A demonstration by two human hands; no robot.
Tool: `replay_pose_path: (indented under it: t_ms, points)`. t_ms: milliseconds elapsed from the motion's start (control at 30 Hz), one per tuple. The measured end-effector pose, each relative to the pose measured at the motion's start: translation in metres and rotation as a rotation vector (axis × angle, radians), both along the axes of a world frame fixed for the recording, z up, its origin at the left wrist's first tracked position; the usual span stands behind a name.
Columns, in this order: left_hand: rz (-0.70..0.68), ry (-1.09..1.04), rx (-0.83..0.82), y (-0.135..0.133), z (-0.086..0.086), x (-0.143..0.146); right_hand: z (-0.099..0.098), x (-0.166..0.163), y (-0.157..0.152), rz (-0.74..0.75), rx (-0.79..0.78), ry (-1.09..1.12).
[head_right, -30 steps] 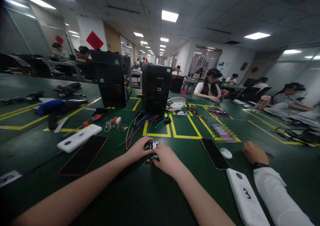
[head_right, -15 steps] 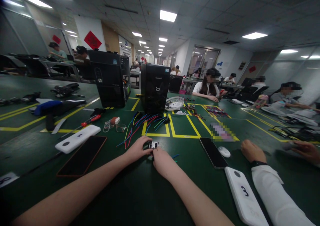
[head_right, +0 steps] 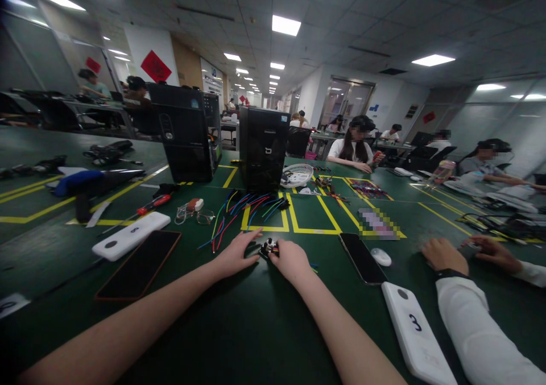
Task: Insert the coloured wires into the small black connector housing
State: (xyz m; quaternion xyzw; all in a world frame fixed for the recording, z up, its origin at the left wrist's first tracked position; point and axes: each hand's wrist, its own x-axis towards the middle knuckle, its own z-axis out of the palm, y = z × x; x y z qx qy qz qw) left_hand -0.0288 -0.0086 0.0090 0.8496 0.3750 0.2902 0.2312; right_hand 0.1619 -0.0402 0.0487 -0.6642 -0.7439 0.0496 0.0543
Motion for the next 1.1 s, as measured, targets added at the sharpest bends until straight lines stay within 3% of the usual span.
replay_pose_path:
  t_ms: [300, 533, 633, 800, 1100]
  points:
    - [0.009, 0.031, -0.018, 0.0, 0.004, -0.001, 0.023, 0.095, 0.024, -0.514, -0.129, -0.076]
    - [0.006, 0.035, -0.003, -0.001, 0.005, 0.0, 0.009, 0.14, 0.031, -0.673, -0.158, -0.007]
    - [0.003, 0.036, 0.015, 0.0, 0.003, 0.0, 0.006, 0.156, 0.034, -0.677, -0.073, 0.069]
    - [0.005, 0.054, 0.021, 0.0, 0.004, 0.0, 0.009, 0.174, 0.038, -0.55, -0.02, 0.092]
    - [-0.025, 0.077, 0.048, 0.0, 0.006, 0.0, 0.018, 0.161, 0.033, -0.447, 0.067, 0.05]
